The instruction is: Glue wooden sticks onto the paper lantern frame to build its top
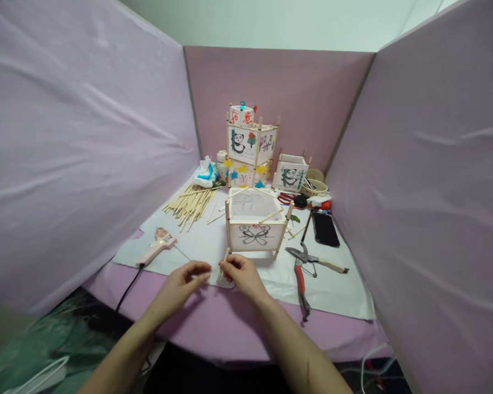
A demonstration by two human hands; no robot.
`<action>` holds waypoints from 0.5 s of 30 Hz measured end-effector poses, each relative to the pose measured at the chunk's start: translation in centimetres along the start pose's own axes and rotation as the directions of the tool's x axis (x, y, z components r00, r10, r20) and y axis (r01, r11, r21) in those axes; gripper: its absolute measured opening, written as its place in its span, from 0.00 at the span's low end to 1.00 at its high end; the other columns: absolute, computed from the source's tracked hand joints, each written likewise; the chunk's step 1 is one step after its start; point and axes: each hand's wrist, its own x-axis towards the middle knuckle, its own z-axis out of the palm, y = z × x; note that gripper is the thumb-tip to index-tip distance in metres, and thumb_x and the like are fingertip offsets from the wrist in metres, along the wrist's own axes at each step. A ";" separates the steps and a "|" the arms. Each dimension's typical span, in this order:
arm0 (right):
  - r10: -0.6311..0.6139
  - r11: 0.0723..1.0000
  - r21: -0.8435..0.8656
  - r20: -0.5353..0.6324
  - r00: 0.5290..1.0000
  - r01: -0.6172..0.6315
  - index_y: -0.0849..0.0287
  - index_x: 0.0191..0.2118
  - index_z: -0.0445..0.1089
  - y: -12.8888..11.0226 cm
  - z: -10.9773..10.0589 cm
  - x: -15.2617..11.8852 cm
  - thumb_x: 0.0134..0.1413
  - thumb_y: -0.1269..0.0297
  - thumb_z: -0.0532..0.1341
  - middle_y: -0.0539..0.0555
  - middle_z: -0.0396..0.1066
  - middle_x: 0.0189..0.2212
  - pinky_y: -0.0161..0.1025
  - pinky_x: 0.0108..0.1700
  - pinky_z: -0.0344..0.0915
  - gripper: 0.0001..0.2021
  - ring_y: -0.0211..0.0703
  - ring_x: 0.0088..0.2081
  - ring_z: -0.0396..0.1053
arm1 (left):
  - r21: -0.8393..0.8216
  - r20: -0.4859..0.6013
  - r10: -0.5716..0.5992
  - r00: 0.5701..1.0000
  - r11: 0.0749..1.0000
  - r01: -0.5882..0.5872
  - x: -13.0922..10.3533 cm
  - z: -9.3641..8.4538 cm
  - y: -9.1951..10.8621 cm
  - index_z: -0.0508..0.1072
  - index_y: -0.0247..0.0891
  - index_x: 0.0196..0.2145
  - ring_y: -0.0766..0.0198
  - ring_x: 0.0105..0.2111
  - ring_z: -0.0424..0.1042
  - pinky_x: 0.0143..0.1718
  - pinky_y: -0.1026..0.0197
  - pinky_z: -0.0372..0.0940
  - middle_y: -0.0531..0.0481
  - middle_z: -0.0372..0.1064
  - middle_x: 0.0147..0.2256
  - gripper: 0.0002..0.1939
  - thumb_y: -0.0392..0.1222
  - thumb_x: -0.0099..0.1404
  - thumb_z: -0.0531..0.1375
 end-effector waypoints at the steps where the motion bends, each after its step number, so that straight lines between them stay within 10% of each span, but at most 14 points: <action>1: 0.003 1.000 0.003 -0.011 1.000 -0.003 0.58 0.30 0.72 0.2 -0.3 0.1 0.46 0.46 0.69 0.46 0.62 0.19 0.34 0.25 0.51 0.19 0.34 0.21 0.56 | 0.132 -0.115 0.043 0.992 0.991 -0.027 0.4 -1.4 -0.5 0.73 0.42 0.45 0.51 0.47 0.73 0.48 0.54 0.68 0.44 0.74 0.45 0.17 0.55 0.64 0.58; 4: 0.027 0.999 0.029 0.003 1.000 -0.027 0.60 0.32 0.73 0.4 -0.6 0.1 0.44 0.45 0.70 0.47 0.63 0.20 0.34 0.24 0.49 0.21 0.34 0.21 0.56 | 0.554 -0.404 0.179 0.897 0.828 0.084 1.6 -6.0 -2.6 0.72 0.35 0.49 0.44 0.56 0.66 0.59 0.47 0.60 0.35 0.70 0.52 0.21 0.50 0.66 0.53; 7: 0.050 0.999 0.016 0.063 0.997 -0.052 0.60 0.34 0.75 0.3 -0.4 0.0 0.43 0.46 0.71 0.47 0.63 0.19 0.33 0.23 0.49 0.21 0.33 0.21 0.56 | 0.678 -0.535 0.022 0.844 0.608 0.414 2.4 -9.0 -4.8 0.70 0.30 0.53 0.33 0.57 0.63 0.53 0.40 0.63 0.26 0.64 0.55 0.27 0.52 0.64 0.55; 15: 0.041 0.999 -0.013 0.092 0.995 -0.040 0.60 0.34 0.75 1.0 -0.6 0.3 0.47 0.48 0.70 0.47 0.63 0.19 0.33 0.22 0.48 0.19 0.33 0.20 0.55 | 0.689 -0.387 -0.086 0.918 0.635 0.350 4.3 -10.9 -5.5 0.65 0.26 0.58 0.38 0.51 0.69 0.50 0.46 0.63 0.26 0.69 0.50 0.28 0.46 0.64 0.51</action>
